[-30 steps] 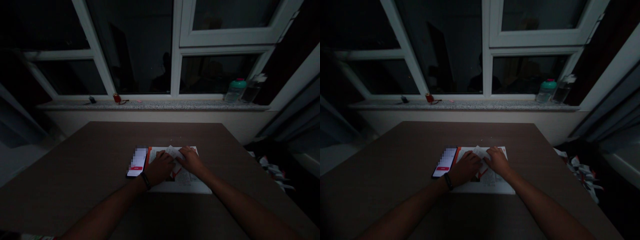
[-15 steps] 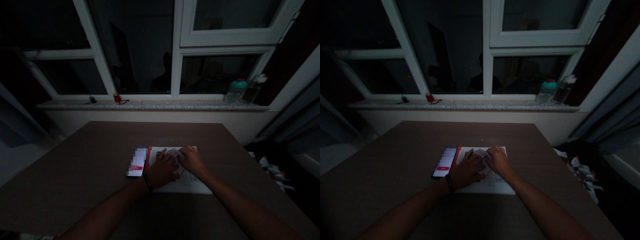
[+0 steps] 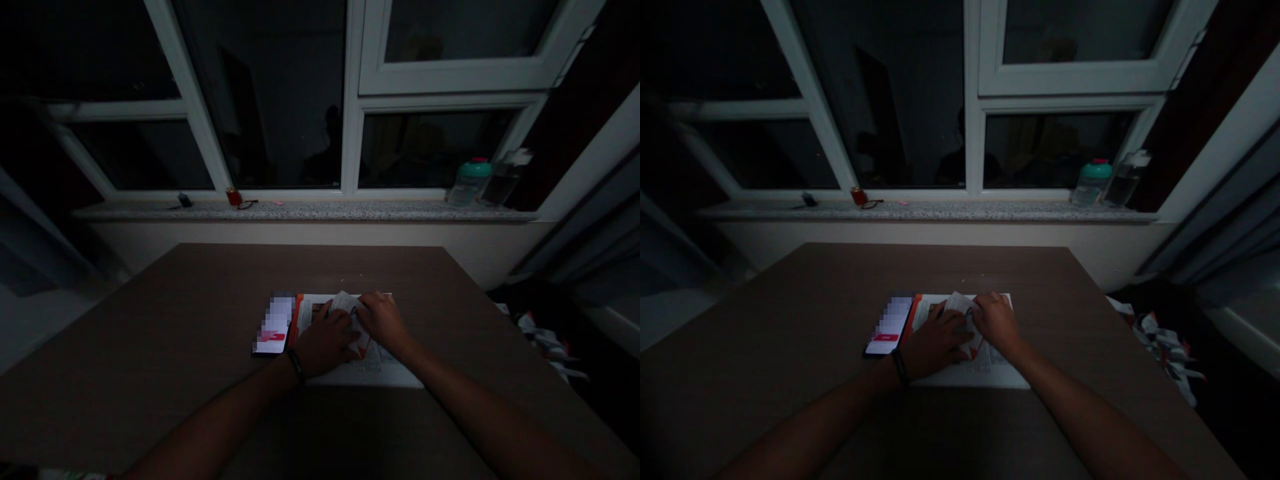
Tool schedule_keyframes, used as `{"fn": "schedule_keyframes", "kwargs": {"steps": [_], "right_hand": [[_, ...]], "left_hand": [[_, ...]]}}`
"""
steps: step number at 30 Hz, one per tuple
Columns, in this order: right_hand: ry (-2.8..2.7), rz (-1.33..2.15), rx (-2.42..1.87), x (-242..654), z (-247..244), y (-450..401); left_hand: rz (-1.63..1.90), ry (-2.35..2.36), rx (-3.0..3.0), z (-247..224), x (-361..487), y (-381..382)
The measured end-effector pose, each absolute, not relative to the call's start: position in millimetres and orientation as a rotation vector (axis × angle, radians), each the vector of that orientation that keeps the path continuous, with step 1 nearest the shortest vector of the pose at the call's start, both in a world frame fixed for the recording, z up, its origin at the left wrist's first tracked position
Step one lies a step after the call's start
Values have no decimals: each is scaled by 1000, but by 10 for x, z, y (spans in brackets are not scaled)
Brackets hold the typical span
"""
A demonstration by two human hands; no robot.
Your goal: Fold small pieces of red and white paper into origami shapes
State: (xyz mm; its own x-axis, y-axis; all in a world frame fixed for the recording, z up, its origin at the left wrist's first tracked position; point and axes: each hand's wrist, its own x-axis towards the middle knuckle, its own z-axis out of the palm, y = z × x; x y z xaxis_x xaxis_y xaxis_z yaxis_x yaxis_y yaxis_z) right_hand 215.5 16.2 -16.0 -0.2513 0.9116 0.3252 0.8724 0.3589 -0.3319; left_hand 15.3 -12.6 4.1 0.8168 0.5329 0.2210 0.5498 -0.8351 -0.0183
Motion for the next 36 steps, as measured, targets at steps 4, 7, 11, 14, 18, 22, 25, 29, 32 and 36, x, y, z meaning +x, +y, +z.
{"fn": "schedule_keyframes", "kwargs": {"steps": [4,7,11,14,18,22,25,29,32,36], "right_hand": [[-2171,134,-1530,2138,-157,152],[-2176,123,-1546,2144,-181,163],[-2180,70,-1577,2162,-216,180],[-2189,37,-1584,2165,-221,181],[-2180,51,-1603,2151,-199,174],[-2179,67,-1606,2138,-170,160],[-2182,50,-1617,2135,-162,151],[-2183,31,-1623,2139,-172,151],[-2181,13,-1630,2141,-181,161],[-2191,4,-1642,2136,-181,169]], "left_hand": [[-326,-840,-2915,25,153,-127],[-320,-806,-2926,29,162,-141],[-349,-782,-2959,40,173,-159],[-365,-783,-2982,51,178,-167],[-374,-800,-2976,51,181,-173],[-357,-781,-2965,29,176,-170],[-335,-764,-2989,20,170,-163],[-317,-748,-3014,32,169,-157],[-294,-763,-3014,42,173,-160],[-312,-747,-2997,42,173,-163]]}}
